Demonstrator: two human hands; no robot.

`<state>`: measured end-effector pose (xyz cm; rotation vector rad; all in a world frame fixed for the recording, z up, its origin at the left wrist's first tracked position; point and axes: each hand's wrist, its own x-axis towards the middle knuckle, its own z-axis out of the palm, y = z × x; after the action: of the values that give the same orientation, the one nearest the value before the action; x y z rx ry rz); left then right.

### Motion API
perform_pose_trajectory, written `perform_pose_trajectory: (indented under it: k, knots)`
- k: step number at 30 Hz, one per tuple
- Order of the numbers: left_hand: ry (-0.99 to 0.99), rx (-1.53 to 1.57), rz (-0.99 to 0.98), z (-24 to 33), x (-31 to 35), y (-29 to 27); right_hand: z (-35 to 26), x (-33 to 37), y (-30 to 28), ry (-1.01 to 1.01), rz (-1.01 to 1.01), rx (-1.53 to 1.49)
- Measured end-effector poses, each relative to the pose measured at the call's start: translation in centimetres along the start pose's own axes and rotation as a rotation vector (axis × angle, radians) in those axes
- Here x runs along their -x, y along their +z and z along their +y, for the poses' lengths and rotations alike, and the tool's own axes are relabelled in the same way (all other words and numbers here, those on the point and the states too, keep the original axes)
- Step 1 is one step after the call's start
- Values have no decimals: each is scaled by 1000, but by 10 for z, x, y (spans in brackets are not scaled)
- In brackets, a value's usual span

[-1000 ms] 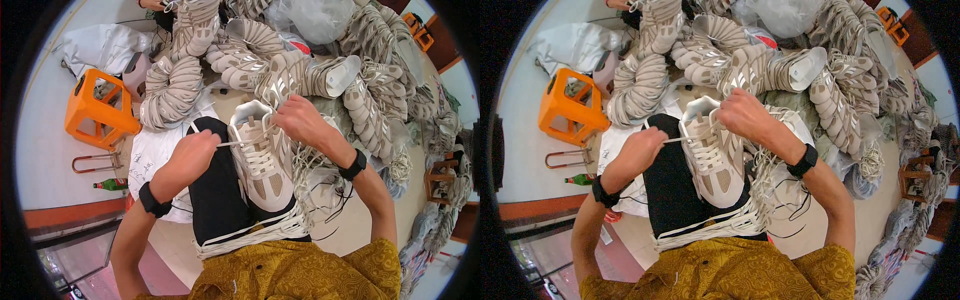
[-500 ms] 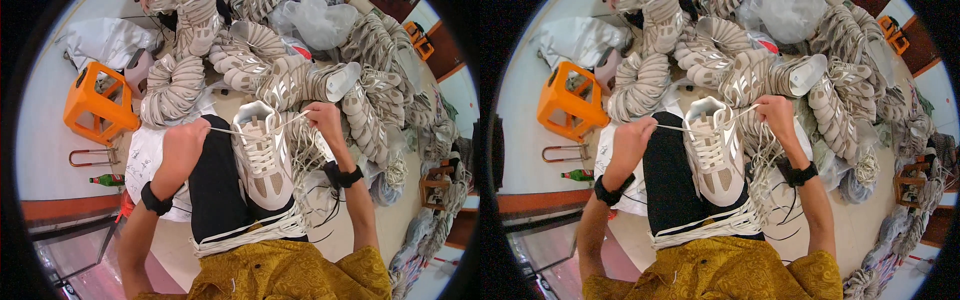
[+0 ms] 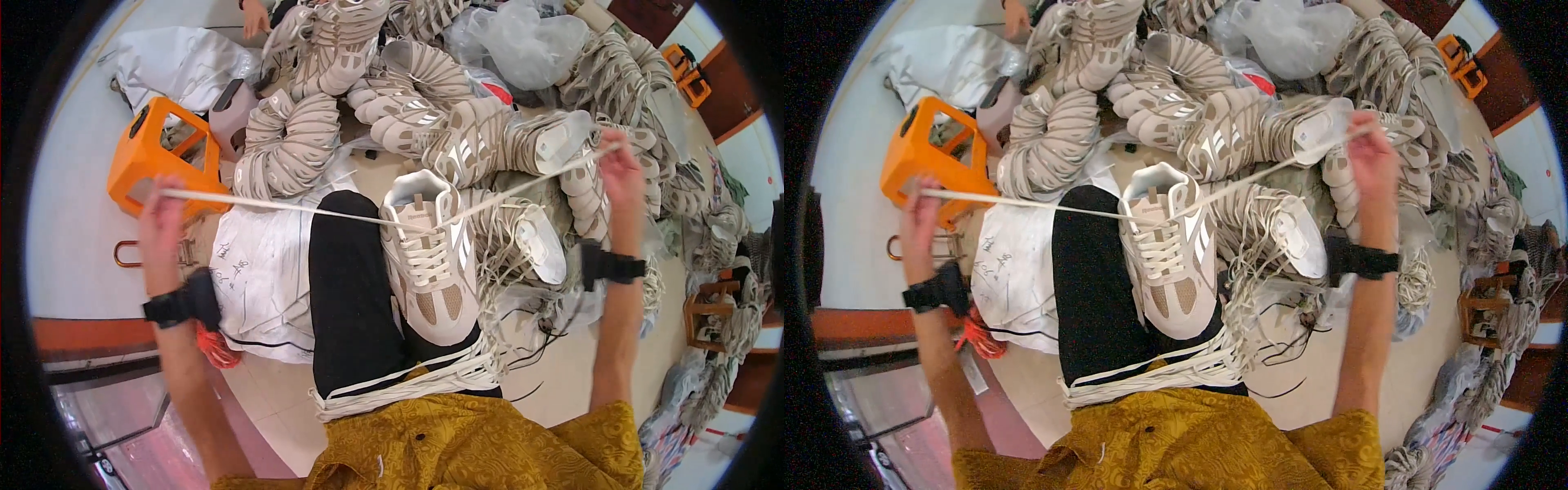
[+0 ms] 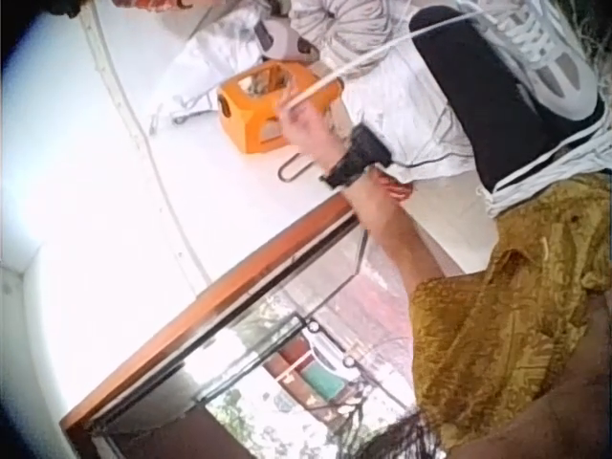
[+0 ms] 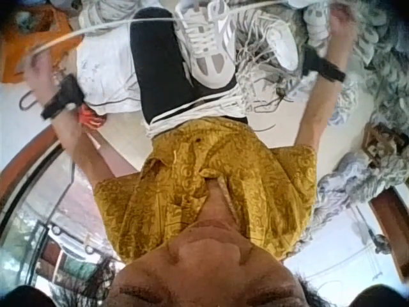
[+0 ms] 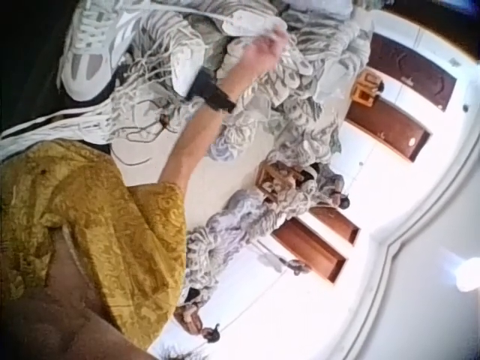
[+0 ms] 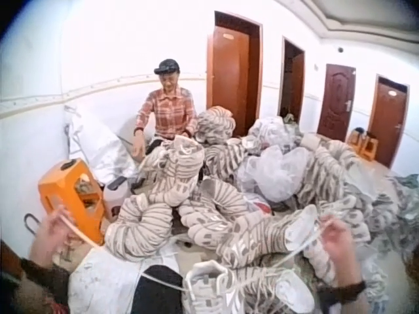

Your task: Lacing a new athletic shoe in a factory setting.

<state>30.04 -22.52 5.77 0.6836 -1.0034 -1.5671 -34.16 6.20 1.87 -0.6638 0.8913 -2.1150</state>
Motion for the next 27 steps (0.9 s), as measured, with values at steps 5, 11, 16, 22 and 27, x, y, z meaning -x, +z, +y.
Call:
perform_pose_trajectory:
  k: [5,11,16,22,27]
  knots:
    - [203,-512,219,72,7,-76,-119,-7,-113,-136,193,257]
    - [291,-838,202,46,9,-108,-143,-13,-160,-99,321,263]
    - [149,-561,102,-4,-7,-37,-126,-24,-175,-225,455,301]
    - [-229,-453,-64,-115,70,170,24,6,23,194,-55,617]
    - [-231,-650,-217,-151,109,212,105,79,162,452,-456,779]
